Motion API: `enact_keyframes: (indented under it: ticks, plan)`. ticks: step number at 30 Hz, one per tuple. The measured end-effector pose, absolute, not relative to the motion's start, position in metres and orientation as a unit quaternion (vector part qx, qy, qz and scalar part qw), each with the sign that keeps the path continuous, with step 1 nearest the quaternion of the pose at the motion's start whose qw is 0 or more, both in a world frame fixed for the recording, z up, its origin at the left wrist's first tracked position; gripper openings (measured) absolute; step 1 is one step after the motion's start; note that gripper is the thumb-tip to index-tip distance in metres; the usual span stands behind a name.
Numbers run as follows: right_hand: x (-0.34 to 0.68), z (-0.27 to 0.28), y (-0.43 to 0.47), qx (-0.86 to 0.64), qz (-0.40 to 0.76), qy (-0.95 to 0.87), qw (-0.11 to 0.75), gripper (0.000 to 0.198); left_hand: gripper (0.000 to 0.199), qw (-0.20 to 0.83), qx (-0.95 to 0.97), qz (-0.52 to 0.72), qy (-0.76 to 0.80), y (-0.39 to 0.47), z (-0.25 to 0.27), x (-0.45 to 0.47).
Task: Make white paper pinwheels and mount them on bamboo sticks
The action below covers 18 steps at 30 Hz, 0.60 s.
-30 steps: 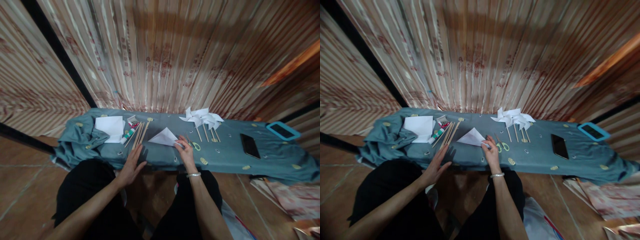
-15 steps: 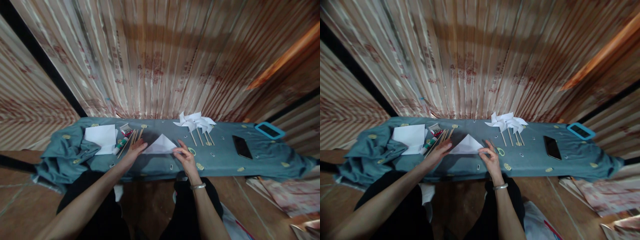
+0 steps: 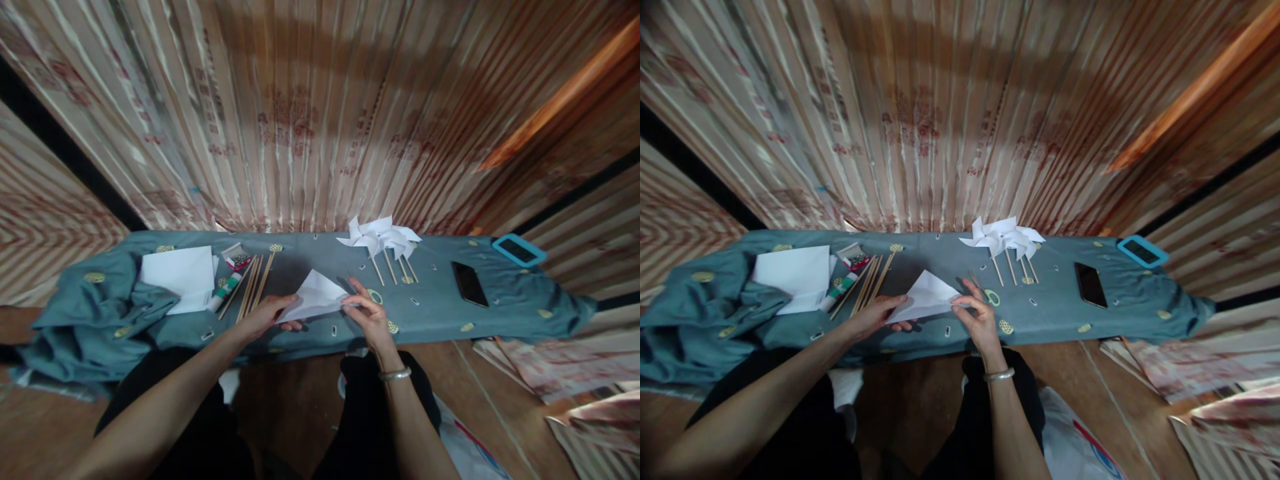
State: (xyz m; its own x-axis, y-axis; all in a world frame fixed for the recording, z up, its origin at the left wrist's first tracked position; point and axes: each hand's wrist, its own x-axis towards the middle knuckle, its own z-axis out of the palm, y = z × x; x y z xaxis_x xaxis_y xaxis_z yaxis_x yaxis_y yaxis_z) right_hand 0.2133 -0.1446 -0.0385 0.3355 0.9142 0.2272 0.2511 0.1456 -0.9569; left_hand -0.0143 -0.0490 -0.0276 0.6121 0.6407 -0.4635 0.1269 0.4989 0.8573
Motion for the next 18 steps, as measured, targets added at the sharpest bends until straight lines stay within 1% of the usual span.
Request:
enact_keyframes:
  ticks: [3, 6, 7, 9, 11, 12, 13, 15, 17, 18]
  plan:
    - [0.212, -0.035, -0.148, -0.58, 0.296, -0.505, 0.566, 0.011, 0.056, 0.771, 0.465, 0.145, 0.41, -0.048, -0.029, -0.012]
    - [0.214, -0.037, -0.15, -0.577, 0.289, -0.517, 0.562, 0.011, 0.048, 0.763, 0.476, 0.14, 0.413, -0.049, -0.033, -0.009]
    - [0.217, -0.039, -0.15, -0.579, 0.286, -0.516, 0.562, 0.013, 0.045, 0.755, 0.481, 0.152, 0.418, -0.049, -0.034, -0.009]
    - [0.225, -0.045, -0.149, -0.6, 0.267, -0.502, 0.563, 0.026, 0.041, 0.731, 0.49, 0.191, 0.434, -0.046, -0.036, -0.009]
    - [0.234, -0.053, -0.145, -0.65, 0.209, -0.486, 0.545, 0.038, 0.039, 0.699, 0.497, 0.237, 0.456, -0.04, -0.037, -0.01]
    - [0.238, -0.057, -0.143, -0.687, 0.163, -0.486, 0.516, 0.04, 0.039, 0.684, 0.497, 0.259, 0.467, -0.037, -0.038, -0.011]
    - [0.241, -0.06, -0.14, -0.728, 0.112, -0.493, 0.462, 0.042, 0.039, 0.669, 0.494, 0.282, 0.478, -0.032, -0.038, -0.011]
    - [0.243, -0.065, -0.134, -0.797, 0.02, -0.506, 0.329, 0.042, 0.043, 0.65, 0.475, 0.335, 0.49, -0.024, -0.04, -0.011]
    - [0.24, -0.068, -0.128, -0.828, -0.026, -0.513, 0.227, 0.041, 0.049, 0.635, 0.449, 0.394, 0.49, -0.016, -0.043, -0.01]
    - [0.239, -0.068, -0.125, -0.832, -0.032, -0.516, 0.2, 0.039, 0.051, 0.623, 0.44, 0.419, 0.493, -0.013, -0.045, -0.01]
